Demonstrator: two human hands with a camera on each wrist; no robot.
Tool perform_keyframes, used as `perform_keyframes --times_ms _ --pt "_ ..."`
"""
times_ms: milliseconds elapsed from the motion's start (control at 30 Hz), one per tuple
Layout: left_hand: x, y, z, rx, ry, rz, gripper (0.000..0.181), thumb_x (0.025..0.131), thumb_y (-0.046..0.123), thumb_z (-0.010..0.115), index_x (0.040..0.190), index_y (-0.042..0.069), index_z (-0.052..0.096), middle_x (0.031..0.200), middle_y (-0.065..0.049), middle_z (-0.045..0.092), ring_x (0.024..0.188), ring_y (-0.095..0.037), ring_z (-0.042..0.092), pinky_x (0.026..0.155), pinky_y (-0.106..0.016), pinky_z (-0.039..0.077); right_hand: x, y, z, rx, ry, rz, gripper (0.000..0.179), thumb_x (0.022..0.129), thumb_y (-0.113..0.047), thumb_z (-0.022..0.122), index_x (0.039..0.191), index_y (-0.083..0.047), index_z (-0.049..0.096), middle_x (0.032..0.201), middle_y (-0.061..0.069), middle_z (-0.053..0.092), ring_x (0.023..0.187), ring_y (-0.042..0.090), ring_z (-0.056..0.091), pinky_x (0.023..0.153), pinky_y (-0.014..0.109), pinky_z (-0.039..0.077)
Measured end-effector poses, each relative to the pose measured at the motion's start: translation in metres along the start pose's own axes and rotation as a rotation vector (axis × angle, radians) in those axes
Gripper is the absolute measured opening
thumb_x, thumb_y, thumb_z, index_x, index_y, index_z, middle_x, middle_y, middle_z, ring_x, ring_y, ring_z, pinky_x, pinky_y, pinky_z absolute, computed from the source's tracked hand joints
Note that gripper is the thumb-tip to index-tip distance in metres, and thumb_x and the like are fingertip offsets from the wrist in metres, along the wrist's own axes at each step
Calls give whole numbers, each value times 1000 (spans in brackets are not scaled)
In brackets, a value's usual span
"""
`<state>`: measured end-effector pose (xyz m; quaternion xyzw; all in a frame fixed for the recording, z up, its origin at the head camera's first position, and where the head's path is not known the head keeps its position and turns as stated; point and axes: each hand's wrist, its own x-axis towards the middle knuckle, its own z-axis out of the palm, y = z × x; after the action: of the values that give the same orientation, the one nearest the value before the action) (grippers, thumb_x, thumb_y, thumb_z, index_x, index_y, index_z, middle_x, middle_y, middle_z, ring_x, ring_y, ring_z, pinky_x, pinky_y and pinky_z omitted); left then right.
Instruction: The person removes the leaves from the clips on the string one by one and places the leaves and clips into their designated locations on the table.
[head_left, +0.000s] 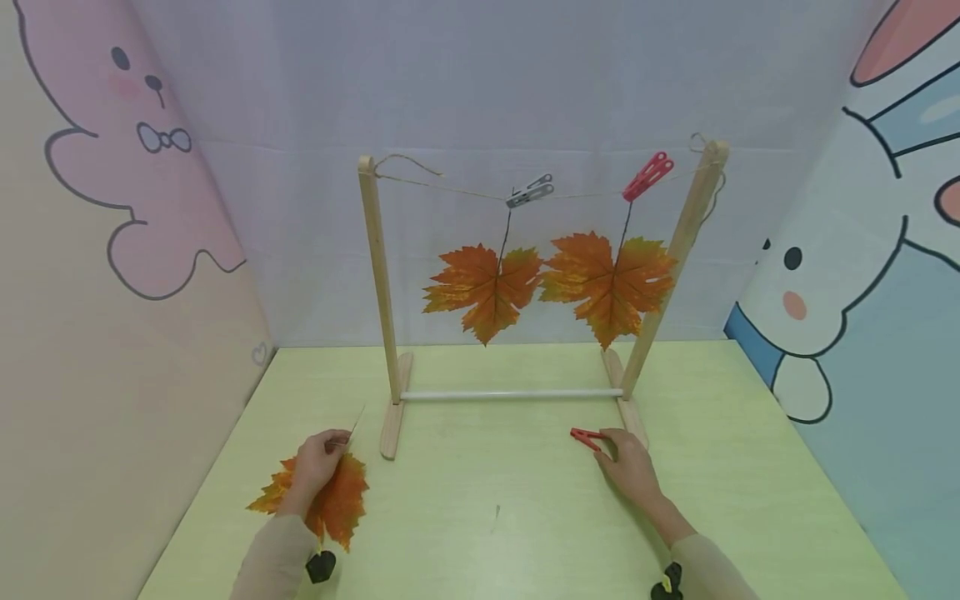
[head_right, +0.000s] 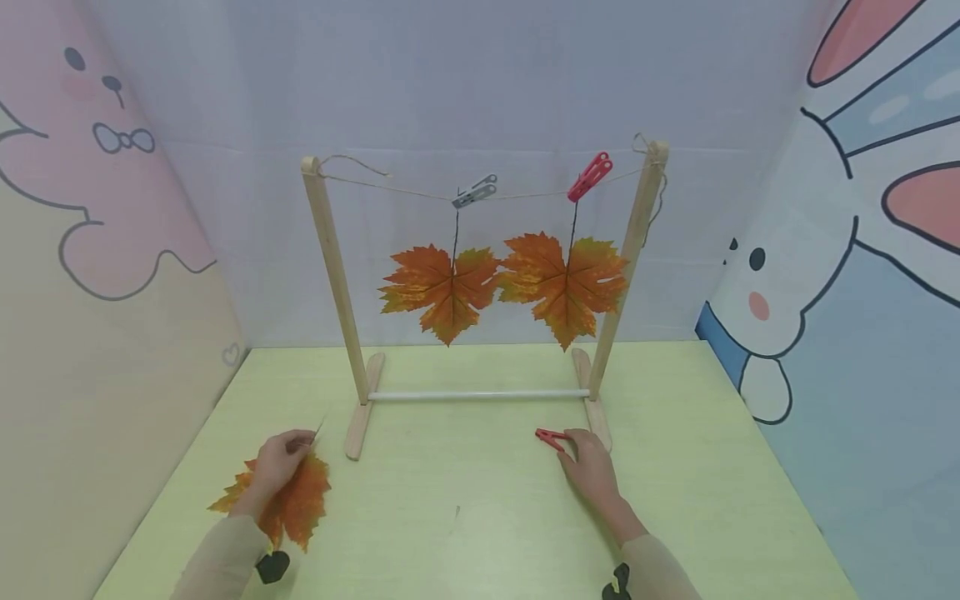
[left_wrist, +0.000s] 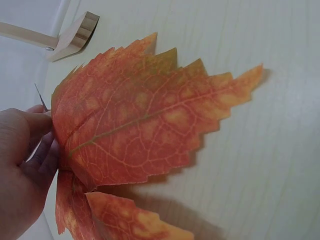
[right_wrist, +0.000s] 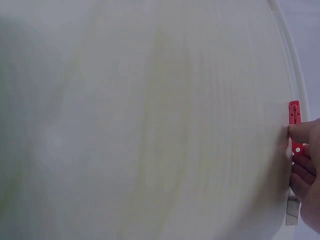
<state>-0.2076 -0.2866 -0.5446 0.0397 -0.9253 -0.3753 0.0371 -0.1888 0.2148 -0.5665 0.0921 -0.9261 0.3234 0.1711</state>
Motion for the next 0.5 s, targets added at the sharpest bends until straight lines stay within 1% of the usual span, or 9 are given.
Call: perform_keyframes --times_ms 167,300,500 --pt "0 0 6 1 -21 -34 22 86 -4 53 106 -7 61 97 -20 64 91 -31 58 83 -48 46 0 0 -1 -1 -4 15 34 70 -2 74 99 8 62 96 20 63 91 36 58 79 48 46" --pt "0 1 8 -25 -13 -36 22 85 -6 53 105 -8 61 96 -21 63 91 -32 58 84 -47 46 1 -1 -2 -2 -4 24 34 70 -2 74 100 8 62 96 20 63 92 36 57 80 48 46" --pt "-1 3 7 -17 1 -57 21 84 -5 56 104 -8 62 93 -19 64 86 -30 59 81 -46 48 1 -3 -2 -2 -16 20 33 70 -2 73 99 9 62 96 21 63 91 37 57 79 48 46"
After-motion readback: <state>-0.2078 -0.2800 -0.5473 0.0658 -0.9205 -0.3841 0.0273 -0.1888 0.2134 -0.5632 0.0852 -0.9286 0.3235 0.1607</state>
